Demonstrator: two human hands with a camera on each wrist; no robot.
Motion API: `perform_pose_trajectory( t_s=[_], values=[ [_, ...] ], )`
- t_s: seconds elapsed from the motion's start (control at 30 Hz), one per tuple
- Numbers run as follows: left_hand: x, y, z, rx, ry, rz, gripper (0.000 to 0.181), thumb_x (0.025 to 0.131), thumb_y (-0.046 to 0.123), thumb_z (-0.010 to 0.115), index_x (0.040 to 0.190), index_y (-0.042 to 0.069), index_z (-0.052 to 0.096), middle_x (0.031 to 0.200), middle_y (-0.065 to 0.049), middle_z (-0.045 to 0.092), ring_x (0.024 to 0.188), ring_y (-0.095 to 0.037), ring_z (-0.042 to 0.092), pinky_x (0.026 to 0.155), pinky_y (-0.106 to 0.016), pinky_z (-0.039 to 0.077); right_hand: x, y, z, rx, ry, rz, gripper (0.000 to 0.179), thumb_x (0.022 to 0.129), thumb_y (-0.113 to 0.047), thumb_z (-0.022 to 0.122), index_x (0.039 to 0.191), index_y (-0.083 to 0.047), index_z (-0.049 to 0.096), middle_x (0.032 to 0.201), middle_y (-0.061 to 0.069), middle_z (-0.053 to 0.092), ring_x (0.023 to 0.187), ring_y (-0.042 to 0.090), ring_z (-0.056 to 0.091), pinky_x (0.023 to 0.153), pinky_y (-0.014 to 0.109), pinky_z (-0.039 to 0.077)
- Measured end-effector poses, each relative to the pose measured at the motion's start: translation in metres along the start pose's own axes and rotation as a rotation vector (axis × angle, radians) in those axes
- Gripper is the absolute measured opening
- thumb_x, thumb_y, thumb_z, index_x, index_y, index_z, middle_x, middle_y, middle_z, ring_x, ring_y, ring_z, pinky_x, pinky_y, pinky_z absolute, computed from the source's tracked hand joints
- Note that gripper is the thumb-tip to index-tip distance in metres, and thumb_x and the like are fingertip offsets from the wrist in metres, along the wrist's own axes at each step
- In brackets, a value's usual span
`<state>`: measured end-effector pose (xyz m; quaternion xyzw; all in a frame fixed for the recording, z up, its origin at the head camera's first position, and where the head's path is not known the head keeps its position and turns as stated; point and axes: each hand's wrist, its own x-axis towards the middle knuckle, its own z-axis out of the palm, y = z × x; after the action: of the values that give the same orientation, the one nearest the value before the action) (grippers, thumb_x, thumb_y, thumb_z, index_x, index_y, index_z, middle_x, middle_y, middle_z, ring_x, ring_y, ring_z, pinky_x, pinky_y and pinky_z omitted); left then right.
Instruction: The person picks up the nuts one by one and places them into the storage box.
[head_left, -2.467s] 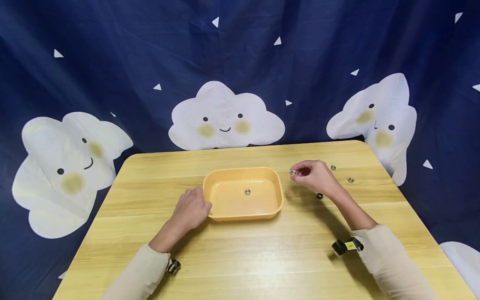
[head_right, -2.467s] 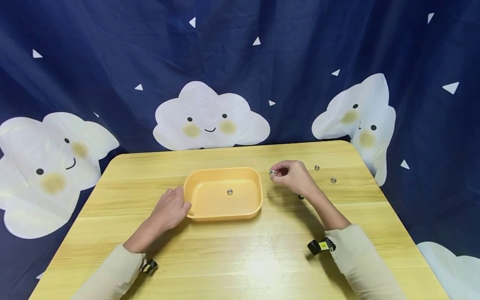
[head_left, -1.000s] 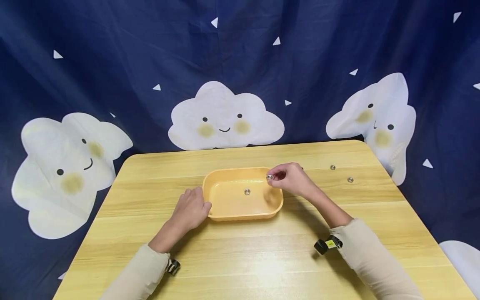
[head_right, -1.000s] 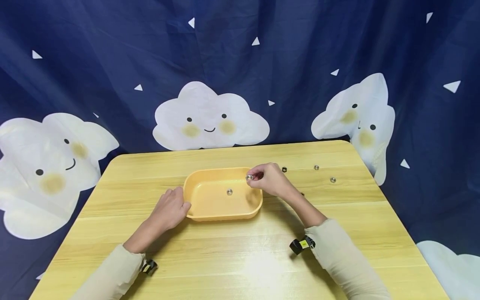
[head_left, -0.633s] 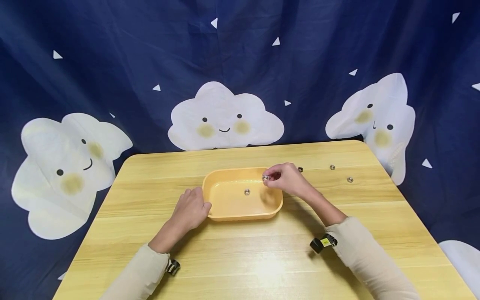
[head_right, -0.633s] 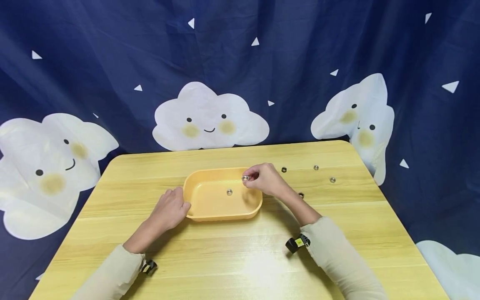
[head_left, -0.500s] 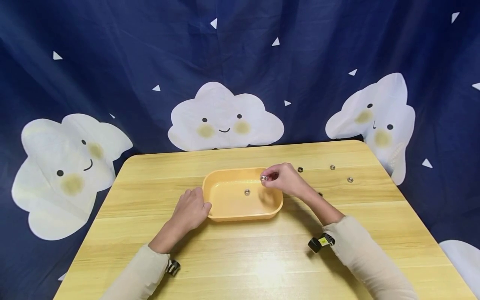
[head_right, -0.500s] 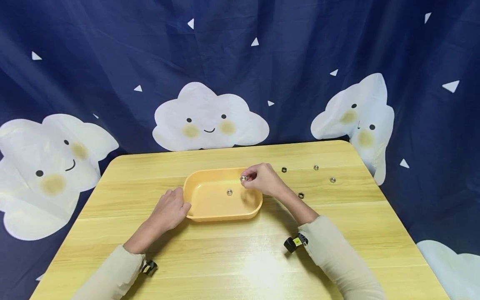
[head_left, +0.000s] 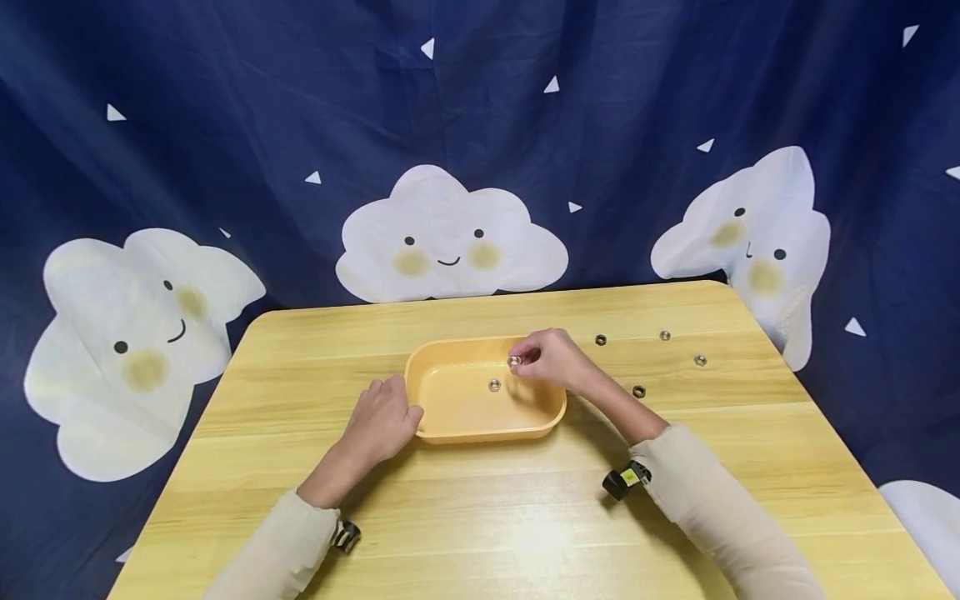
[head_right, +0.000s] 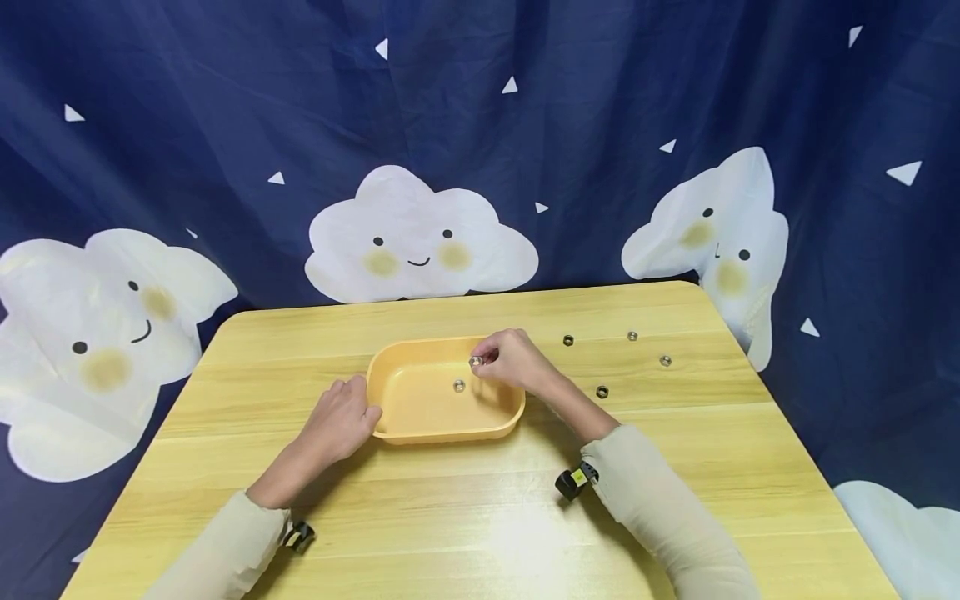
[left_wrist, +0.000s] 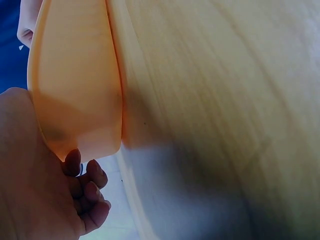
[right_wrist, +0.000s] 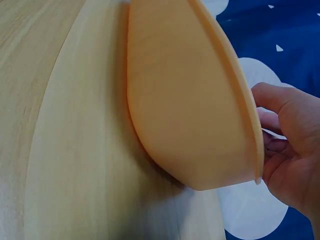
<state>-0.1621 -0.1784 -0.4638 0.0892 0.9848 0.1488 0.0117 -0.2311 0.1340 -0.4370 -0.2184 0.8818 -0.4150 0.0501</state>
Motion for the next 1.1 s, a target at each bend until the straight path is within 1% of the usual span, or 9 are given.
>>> perform_pose_trajectory(
  t_s=[0.13, 0.37, 0.47, 0.6, 0.73, 0.83, 0.97, 1.1],
  values=[
    [0.000, 0.000, 0.000, -0.002, 0.004, 0.003, 0.020, 0.089, 0.025, 0.053, 0.088, 0.005, 0.054, 0.077, -0.007, 0.050, 0.074, -0.025, 0.045, 0.067, -0.034, 0.036, 0.004, 0.002, 0.003, -0.033, -0.017, 0.010, 0.017, 0.083, -0.011, 0.082, 0.099, -0.006, 0.082, 0.092, 0.006, 0.080, 0.080, 0.009, 0.070, 0.075, 0.024, 0.058],
    [0.001, -0.001, -0.001, 0.000, -0.001, 0.002, 0.019, 0.089, 0.025, 0.053, 0.086, 0.006, 0.053, 0.076, -0.007, 0.050, 0.073, -0.026, 0.045, 0.067, -0.034, 0.036, 0.010, 0.002, 0.005, -0.099, -0.038, -0.007, 0.016, 0.083, -0.013, 0.081, 0.098, -0.007, 0.082, 0.089, 0.003, 0.080, 0.081, 0.010, 0.070, 0.077, 0.025, 0.058],
    [0.001, -0.002, -0.002, -0.001, -0.002, 0.004, 0.019, 0.089, 0.024, 0.053, 0.086, 0.005, 0.053, 0.076, -0.007, 0.050, 0.073, -0.026, 0.045, 0.067, -0.034, 0.036, 0.013, 0.001, 0.006, -0.114, -0.042, 0.004, 0.017, 0.084, -0.013, 0.081, 0.099, -0.007, 0.082, 0.089, 0.004, 0.081, 0.082, 0.012, 0.071, 0.078, 0.027, 0.059],
    [0.001, -0.003, -0.002, 0.001, 0.001, 0.005, 0.019, 0.089, 0.024, 0.053, 0.086, 0.005, 0.053, 0.076, -0.007, 0.050, 0.073, -0.026, 0.045, 0.066, -0.034, 0.036, 0.017, 0.001, 0.008, -0.133, -0.071, 0.028, 0.017, 0.085, -0.014, 0.081, 0.100, -0.008, 0.082, 0.093, 0.004, 0.081, 0.085, 0.013, 0.073, 0.080, 0.027, 0.060],
    [0.001, -0.003, 0.000, -0.002, 0.002, 0.003, 0.020, 0.089, 0.025, 0.053, 0.086, 0.005, 0.052, 0.076, -0.007, 0.050, 0.072, -0.026, 0.045, 0.066, -0.034, 0.036, 0.020, 0.001, 0.011, -0.164, -0.092, 0.025, 0.016, 0.085, -0.014, 0.080, 0.100, -0.008, 0.082, 0.095, 0.004, 0.081, 0.086, 0.013, 0.074, 0.080, 0.027, 0.060],
    [0.000, -0.003, 0.001, -0.003, -0.003, -0.001, 0.020, 0.089, 0.025, 0.053, 0.087, 0.005, 0.052, 0.076, -0.007, 0.050, 0.073, -0.026, 0.045, 0.067, -0.034, 0.036, 0.021, 0.000, 0.014, -0.200, -0.105, 0.008, 0.013, 0.086, -0.014, 0.079, 0.098, -0.009, 0.082, 0.092, 0.002, 0.081, 0.084, 0.011, 0.072, 0.079, 0.025, 0.058],
    [0.000, -0.003, 0.001, -0.005, -0.005, -0.003, 0.020, 0.089, 0.025, 0.053, 0.088, 0.005, 0.052, 0.077, -0.007, 0.049, 0.074, -0.026, 0.044, 0.067, -0.034, 0.035, 0.021, -0.002, 0.018, -0.270, -0.127, -0.017, 0.011, 0.088, -0.015, 0.078, 0.096, -0.009, 0.081, 0.087, 0.000, 0.078, 0.079, 0.009, 0.066, 0.076, 0.024, 0.055],
    [0.000, -0.002, 0.001, -0.006, -0.002, 0.002, 0.018, 0.089, 0.023, 0.053, 0.086, 0.005, 0.052, 0.076, -0.007, 0.049, 0.072, -0.026, 0.044, 0.066, -0.034, 0.035, 0.020, -0.005, 0.019, -0.339, -0.132, -0.047, 0.010, 0.089, -0.014, 0.076, 0.096, -0.008, 0.081, 0.088, 0.001, 0.077, 0.077, 0.010, 0.061, 0.074, 0.025, 0.052]
  ],
)
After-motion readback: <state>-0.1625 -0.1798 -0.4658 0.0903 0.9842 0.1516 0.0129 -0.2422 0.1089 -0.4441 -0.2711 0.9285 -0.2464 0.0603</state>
